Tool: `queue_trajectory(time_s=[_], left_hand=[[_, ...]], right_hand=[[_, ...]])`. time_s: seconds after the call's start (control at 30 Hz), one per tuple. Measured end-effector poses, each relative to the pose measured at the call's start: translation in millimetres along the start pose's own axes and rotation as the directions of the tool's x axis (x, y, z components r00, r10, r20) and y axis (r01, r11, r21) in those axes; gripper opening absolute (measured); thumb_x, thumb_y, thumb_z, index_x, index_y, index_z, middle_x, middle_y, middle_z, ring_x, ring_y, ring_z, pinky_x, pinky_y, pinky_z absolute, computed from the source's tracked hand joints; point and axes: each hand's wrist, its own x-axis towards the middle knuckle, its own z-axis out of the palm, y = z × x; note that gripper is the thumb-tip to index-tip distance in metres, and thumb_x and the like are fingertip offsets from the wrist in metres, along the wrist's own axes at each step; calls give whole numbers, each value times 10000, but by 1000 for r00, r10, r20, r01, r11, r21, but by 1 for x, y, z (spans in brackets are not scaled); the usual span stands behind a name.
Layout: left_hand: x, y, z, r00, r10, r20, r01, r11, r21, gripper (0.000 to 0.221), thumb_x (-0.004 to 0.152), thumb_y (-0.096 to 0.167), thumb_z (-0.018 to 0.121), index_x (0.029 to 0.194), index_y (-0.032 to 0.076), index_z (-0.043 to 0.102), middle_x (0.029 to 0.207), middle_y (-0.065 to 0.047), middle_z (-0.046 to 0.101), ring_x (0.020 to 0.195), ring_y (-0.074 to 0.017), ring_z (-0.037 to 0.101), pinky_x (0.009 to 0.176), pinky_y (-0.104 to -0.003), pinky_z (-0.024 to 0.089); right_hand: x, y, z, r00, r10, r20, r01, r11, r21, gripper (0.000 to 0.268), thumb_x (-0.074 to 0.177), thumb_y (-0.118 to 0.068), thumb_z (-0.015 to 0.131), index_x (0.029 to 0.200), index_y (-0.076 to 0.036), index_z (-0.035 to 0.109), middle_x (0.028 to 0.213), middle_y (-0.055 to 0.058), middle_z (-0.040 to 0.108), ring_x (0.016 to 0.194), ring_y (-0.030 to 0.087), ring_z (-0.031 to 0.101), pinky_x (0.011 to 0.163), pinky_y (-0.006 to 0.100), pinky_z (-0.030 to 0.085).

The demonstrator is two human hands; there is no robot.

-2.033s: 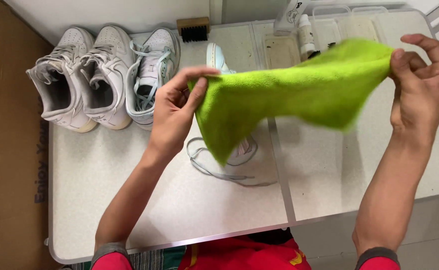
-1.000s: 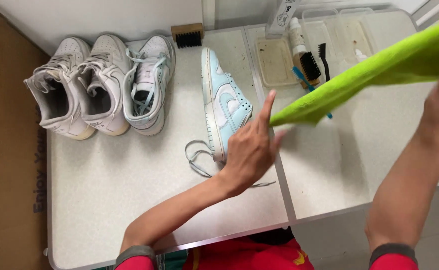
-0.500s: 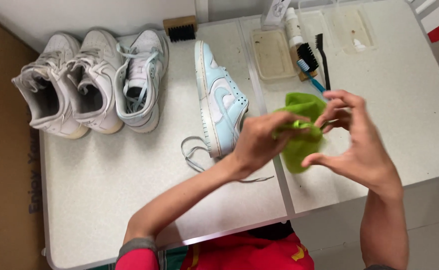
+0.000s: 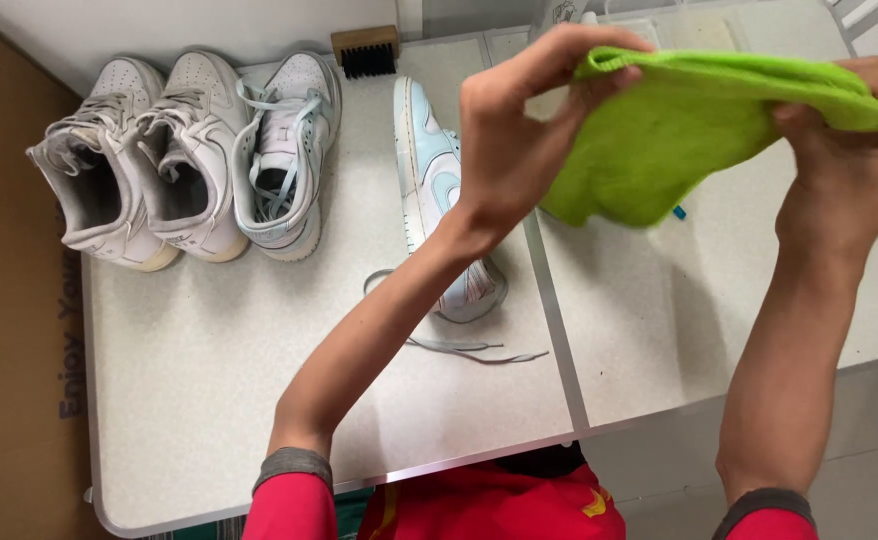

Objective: Cleaning a light blue and white sneaker using a toothbrush and a microfiber cloth at a workstation.

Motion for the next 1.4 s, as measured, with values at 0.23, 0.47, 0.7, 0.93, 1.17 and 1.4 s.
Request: queue_trajectory(time_s=[0.23,0.47,0.7,0.93,1.17,1.4], left_hand=[[-72,19,-12,968,76,238,-105,989,108,302,926,91,860,1129,233,686,1034,24,782,830,-77,758,703,-214,611],[-173,11,9,847,-219,485,263,965,-23,271,966,58,694,1221,51,602,1166,-99,723,982,-212,760,883,-306,649],[-155,-34,8,741,-521,423,29,655,755,863,598,-302,490,1412,-34,389,1337,-232,474,705,-313,648,376,-398,521],[-181,-14,19,844,-294,449,-174,642,746,637,807,109,814,1374,-34,561,1324,-317,530,1120,-422,647,992,-527,518],[-180,-17,-4,811,-386,439,33,781,624,387,891,243,702,1217,49,623,1098,-136,585,867,-328,680,662,-414,576],[-162,7,-24,832,-90,548,-44,973,226,189,1029,205,590,958,91,723,787,-48,738,547,-165,656,433,-325,519]], right_hand=[[-36,-13,-29,949,-17,315,-45,981,186,160,1068,-258,657,1075,-103,615,1062,111,659,927,224,710,936,395,673],[-36,2,-40,522,526,671,-378,848,-371,236,718,17,822,953,-8,814,856,93,825,758,163,769,684,290,632],[-46,36,10,630,581,515,-458,814,-357,256,896,-122,775,1142,-58,749,939,70,739,744,137,650,688,214,558],[-51,18,60,515,767,382,-348,595,-725,908,752,-325,908,1466,65,506,1271,402,574,1030,523,676,867,592,552],[-53,18,60,434,790,433,-311,582,-751,531,716,-366,920,1077,-12,761,987,230,749,923,424,721,827,517,553],[-25,-57,48,498,688,528,-390,721,-573,656,729,171,622,1336,-73,666,1115,82,767,916,226,735,722,315,573]])
